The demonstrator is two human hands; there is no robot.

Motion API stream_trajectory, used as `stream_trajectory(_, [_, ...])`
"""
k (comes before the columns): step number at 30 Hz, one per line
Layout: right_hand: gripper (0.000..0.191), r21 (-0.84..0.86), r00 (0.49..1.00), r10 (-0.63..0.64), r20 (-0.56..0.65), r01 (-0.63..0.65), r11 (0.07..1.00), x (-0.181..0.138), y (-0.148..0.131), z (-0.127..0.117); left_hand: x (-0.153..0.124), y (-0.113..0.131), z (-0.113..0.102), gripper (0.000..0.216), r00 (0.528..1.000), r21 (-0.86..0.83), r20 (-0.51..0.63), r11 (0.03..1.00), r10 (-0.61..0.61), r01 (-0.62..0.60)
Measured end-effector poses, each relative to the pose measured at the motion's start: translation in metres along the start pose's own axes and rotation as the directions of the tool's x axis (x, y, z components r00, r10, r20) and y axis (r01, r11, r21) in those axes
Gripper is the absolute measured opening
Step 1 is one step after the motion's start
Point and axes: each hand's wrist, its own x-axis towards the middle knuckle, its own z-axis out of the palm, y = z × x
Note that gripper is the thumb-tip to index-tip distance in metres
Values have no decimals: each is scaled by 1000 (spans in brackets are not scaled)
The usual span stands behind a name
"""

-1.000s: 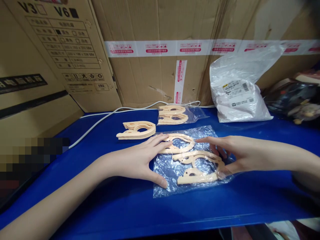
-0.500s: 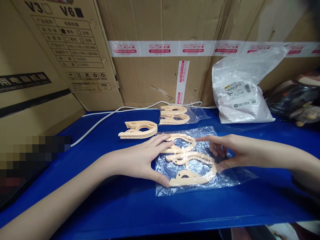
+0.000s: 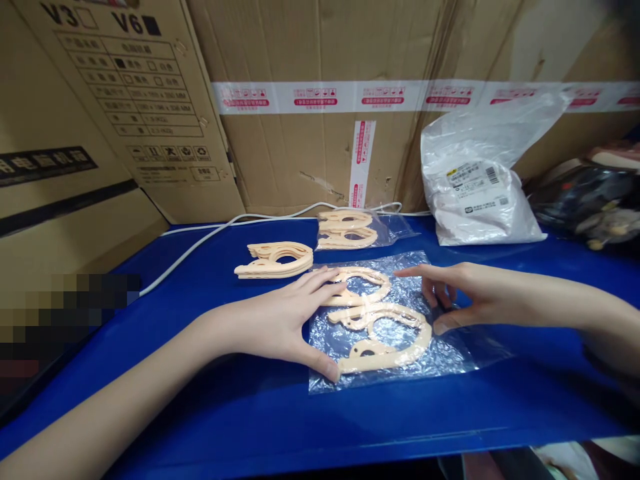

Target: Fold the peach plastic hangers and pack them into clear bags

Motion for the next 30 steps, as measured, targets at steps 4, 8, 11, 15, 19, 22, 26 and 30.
stream_trajectory(4, [82,-46,1000,14,27,-13,999,4,-8,2,-1,2,0,109,1000,8,0,1000,-8,8])
stream_trajectory(8, [83,-38,999,0,36,1,999,6,-8,3,-2,3,-2,108,1000,10,7,1000,-11,11])
stream_trajectory(11, [80,-3,999,-15,44,15,1000,6,-6,2,-3,4,-3,109,1000,11,11,1000,-10,10])
stream_trajectory(15, [79,6,1000,-18,26,18,1000,6,-7,1,-3,4,-2,109,1000,18,8,1000,-10,9])
stream_trajectory(19, [80,-28,1000,-15,23,15,999,7,-8,2,-2,3,-2,108,1000,14,-4,1000,10,-10])
stream_trajectory(22, [82,-46,999,-11,37,13,999,7,-8,2,-2,4,-2,109,1000,10,4,1000,2,-2])
stream_trajectory(26, [83,-42,999,-6,54,8,999,6,-8,1,-2,5,-2,109,1000,22,7,1000,-8,7])
stream_trajectory(30, [81,-30,998,-11,69,13,999,4,-7,1,-1,4,-2,110,1000,24,0,1000,-5,5])
